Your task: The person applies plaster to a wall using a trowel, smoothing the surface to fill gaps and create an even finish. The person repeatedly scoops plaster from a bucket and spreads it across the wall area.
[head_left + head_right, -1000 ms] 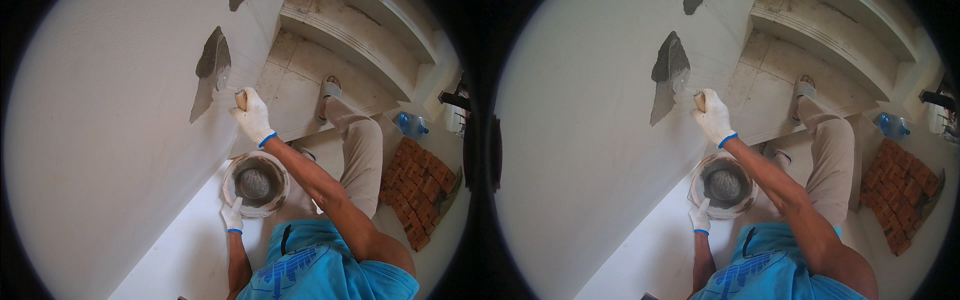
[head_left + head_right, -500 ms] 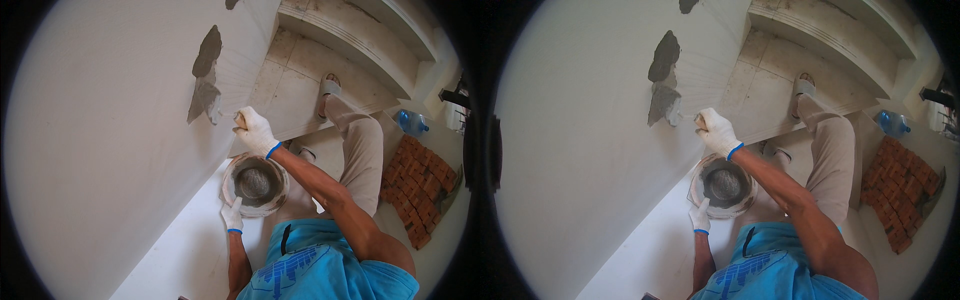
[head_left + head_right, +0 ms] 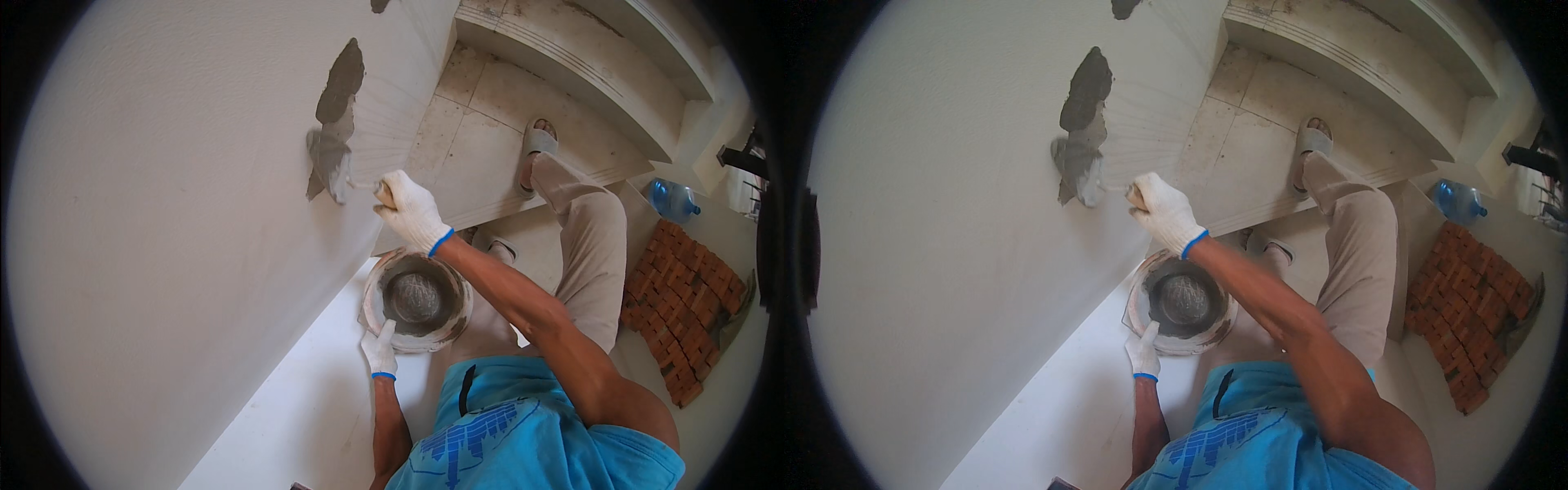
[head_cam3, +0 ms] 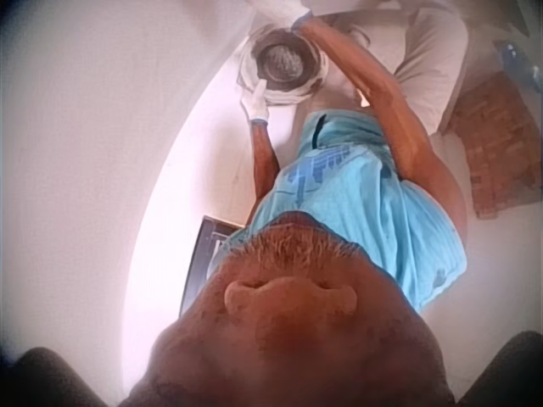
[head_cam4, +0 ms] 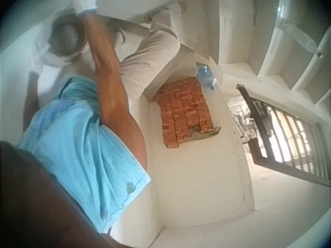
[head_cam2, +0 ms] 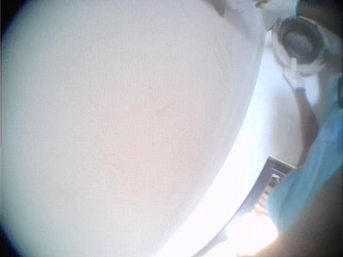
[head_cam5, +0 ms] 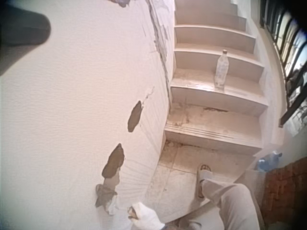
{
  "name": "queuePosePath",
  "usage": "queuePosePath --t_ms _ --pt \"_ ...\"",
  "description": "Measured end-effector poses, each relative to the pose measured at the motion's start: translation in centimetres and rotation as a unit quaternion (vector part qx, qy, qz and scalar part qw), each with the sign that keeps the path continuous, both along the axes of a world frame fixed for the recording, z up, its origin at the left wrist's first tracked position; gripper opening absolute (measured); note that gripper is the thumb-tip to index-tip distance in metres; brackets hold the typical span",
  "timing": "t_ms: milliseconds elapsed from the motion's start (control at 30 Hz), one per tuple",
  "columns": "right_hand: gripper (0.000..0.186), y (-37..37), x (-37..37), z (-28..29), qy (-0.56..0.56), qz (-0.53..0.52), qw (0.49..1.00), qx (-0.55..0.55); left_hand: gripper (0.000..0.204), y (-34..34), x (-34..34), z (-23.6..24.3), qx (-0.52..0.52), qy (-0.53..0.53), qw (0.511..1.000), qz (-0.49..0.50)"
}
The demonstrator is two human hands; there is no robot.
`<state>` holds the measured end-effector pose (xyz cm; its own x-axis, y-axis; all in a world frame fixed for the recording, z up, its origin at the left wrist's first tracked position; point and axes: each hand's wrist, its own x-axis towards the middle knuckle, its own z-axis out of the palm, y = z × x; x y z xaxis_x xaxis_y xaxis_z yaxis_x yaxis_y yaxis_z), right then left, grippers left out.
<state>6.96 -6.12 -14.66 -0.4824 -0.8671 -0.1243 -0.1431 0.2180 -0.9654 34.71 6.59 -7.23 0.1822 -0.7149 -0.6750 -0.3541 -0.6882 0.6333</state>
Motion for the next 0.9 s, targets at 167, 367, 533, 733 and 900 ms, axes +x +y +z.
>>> queuePosePath --t_ms 167,367,533,733,900 --pt "0.048 1.4 0.3 -1.1 -0.033 -0.059 0.997 0.032 0.049 -0.1 -0.4 0.3 -0.005 0.0 1.0 -0.007" --pt "0.049 -1.8 -1.2 -1.9 -0.045 -0.145 0.987 0.045 0.048 0.1 0.6 -0.5 0.022 -0.012 1.0 0.007" --pt "0.051 -3.3 -1.1 -2.2 -0.061 -0.149 0.987 0.026 0.049 0.3 1.4 -1.0 0.029 -0.026 0.999 0.003" --pt "0.053 -3.4 1.4 -2.0 -0.048 -0.1 0.993 0.032 0.061 0.3 2.0 -1.4 0.016 -0.006 1.0 -0.013" --pt "0.054 -0.9 3.8 -1.8 -0.094 -0.046 0.992 0.063 0.061 0.5 2.5 -1.4 0.053 -0.025 0.998 -0.007"
